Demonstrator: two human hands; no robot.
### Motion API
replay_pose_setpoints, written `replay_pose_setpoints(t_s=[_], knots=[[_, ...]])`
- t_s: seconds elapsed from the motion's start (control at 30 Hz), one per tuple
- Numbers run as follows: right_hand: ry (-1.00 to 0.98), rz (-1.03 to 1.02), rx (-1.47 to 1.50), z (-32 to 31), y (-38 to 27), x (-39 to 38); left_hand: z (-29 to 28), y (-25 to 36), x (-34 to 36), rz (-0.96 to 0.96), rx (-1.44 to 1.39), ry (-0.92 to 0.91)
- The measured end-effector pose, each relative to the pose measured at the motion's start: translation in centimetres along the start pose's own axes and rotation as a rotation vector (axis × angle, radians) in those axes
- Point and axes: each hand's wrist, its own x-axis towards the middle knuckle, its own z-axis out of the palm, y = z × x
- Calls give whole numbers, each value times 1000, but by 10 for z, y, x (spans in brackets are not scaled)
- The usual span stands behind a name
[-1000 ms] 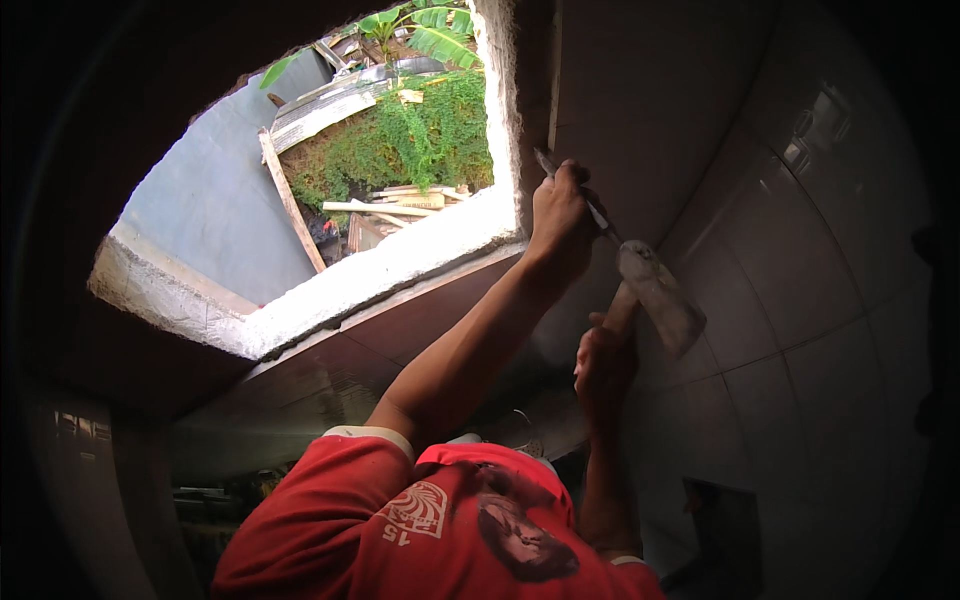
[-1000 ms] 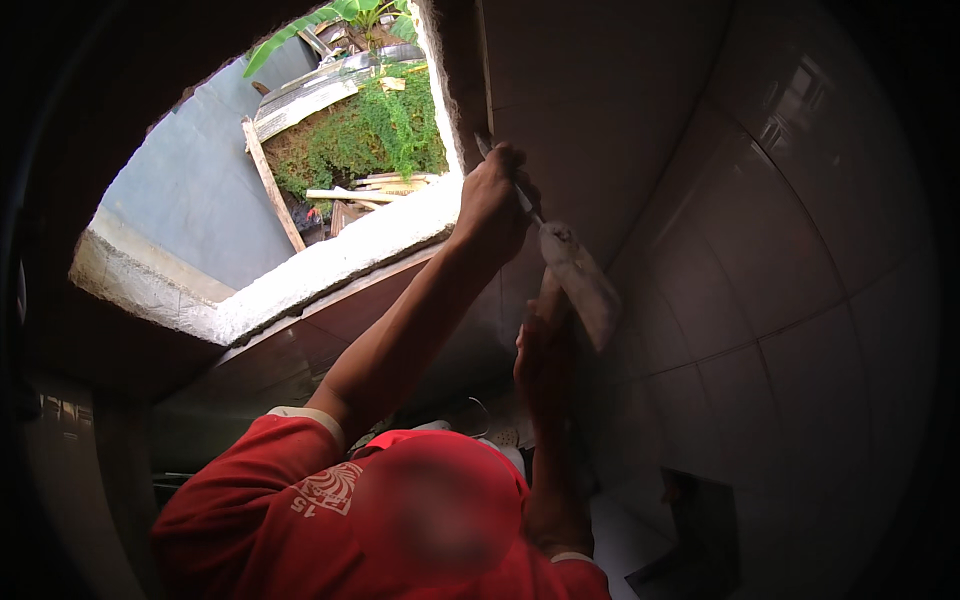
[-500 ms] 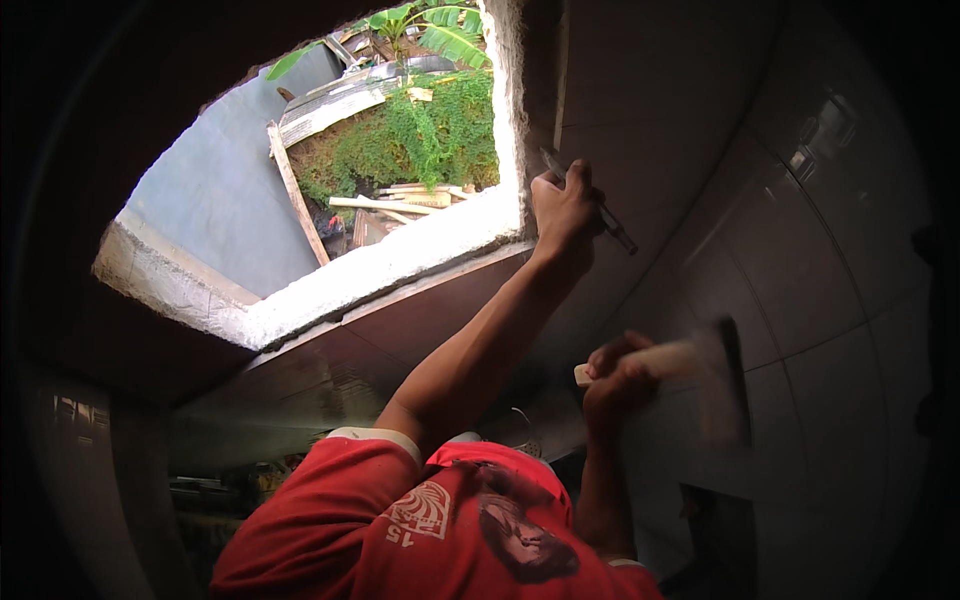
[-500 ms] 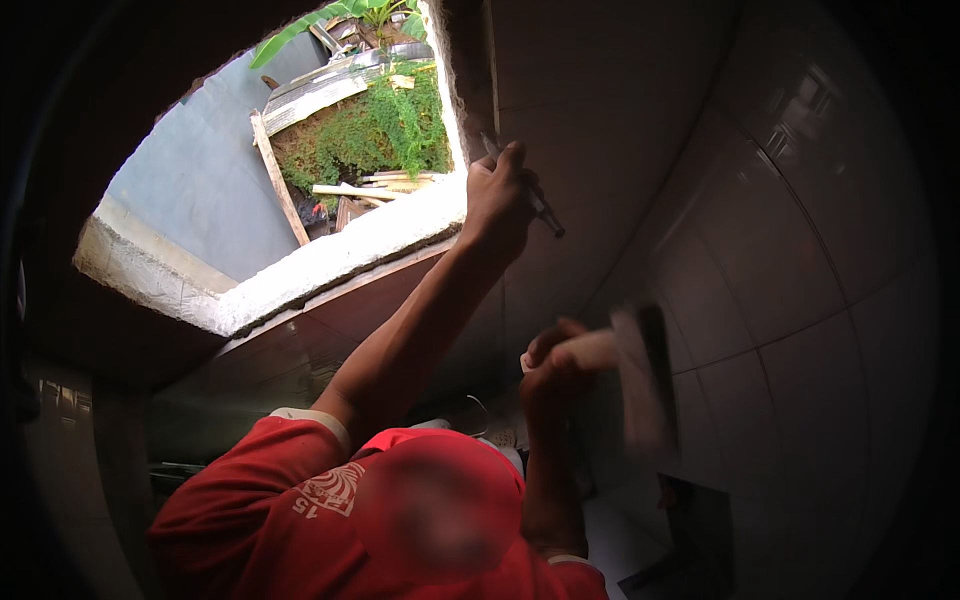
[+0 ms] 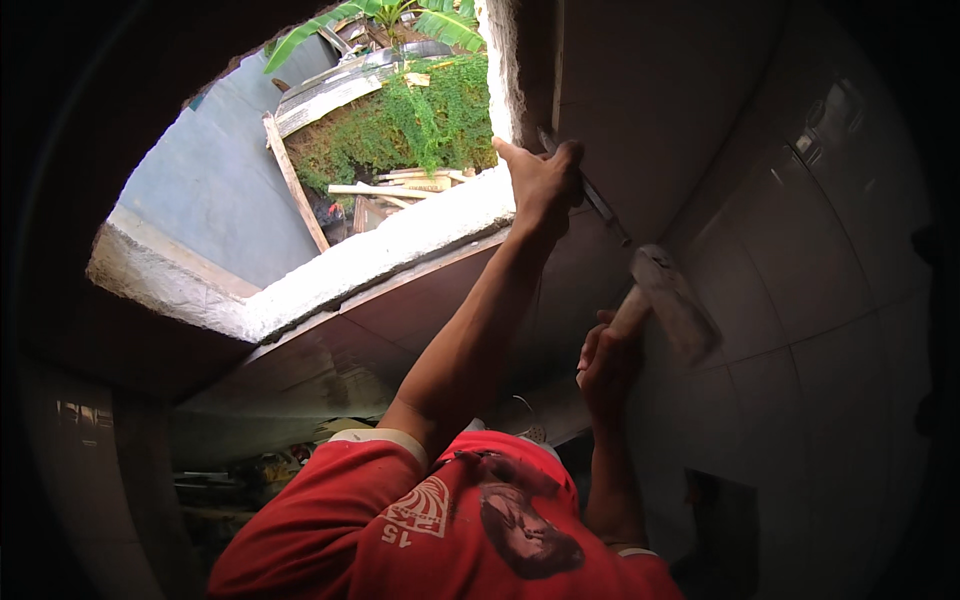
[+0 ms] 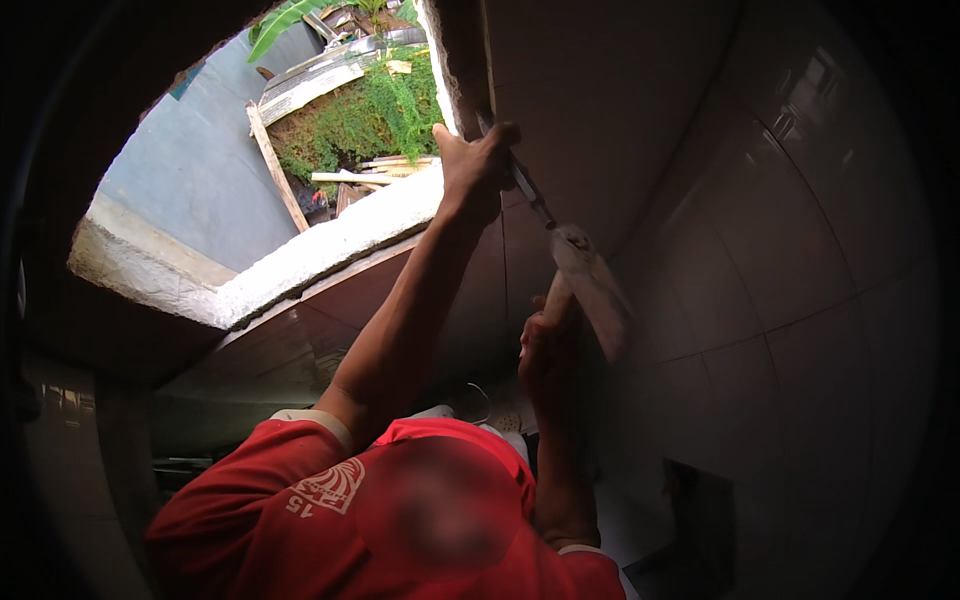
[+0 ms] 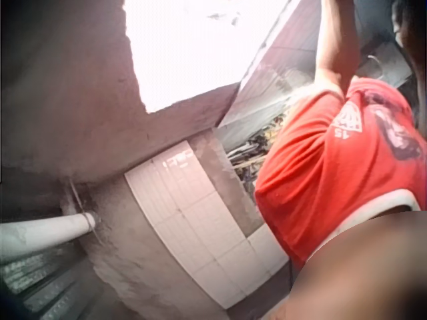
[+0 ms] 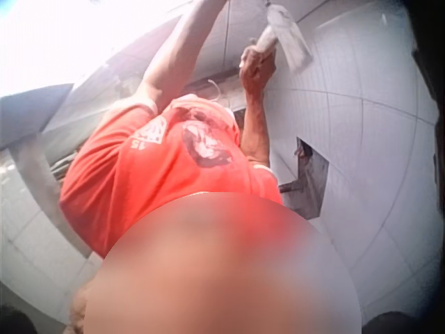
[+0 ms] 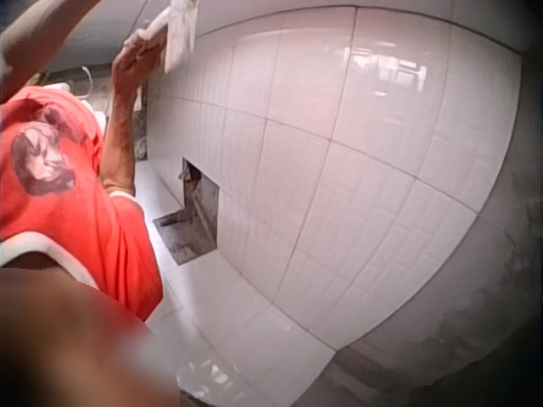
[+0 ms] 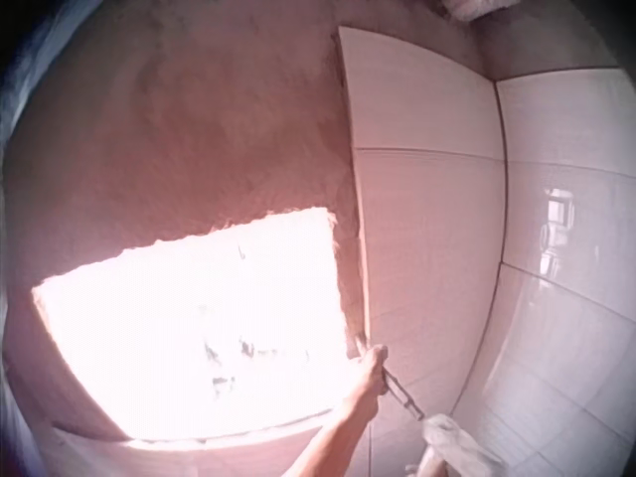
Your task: The person uses a hammer and chisel to break tiles and concrete around a rectangular opening in a tiled wall. They repeatedly strike the chisel to chip away material, gradually enlarging the opening.
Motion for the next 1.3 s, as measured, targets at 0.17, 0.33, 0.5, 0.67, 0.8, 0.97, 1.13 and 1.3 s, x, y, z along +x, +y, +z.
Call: replay_pose_setpoints(t_s=[0.17,0.33,0.5,0.67,0.8,0.97,1.13,1.3], knots=[[40,-72,11,-4,0,2,3,-9,24,80,-16,-118],[-17,-42,-48,-3,4,2,11,-24,42,-24,67,-85],[86,-44,35,-2,2,-6,6,-27,41,2,79,-78],[47,165,7,-2,1,-4,5,-18,30,62,59,-105],[102,-62,130,4,5,-4,5,-6,17,16,34,-109],[112,39,171,8,10,-6,3,-1,12,-48,34,-90],[12,137,120,7,9,-3,6,-4,15,-23,-2,-53],[86,18,110,6,9,1,10,-4,12,18,19,5]])
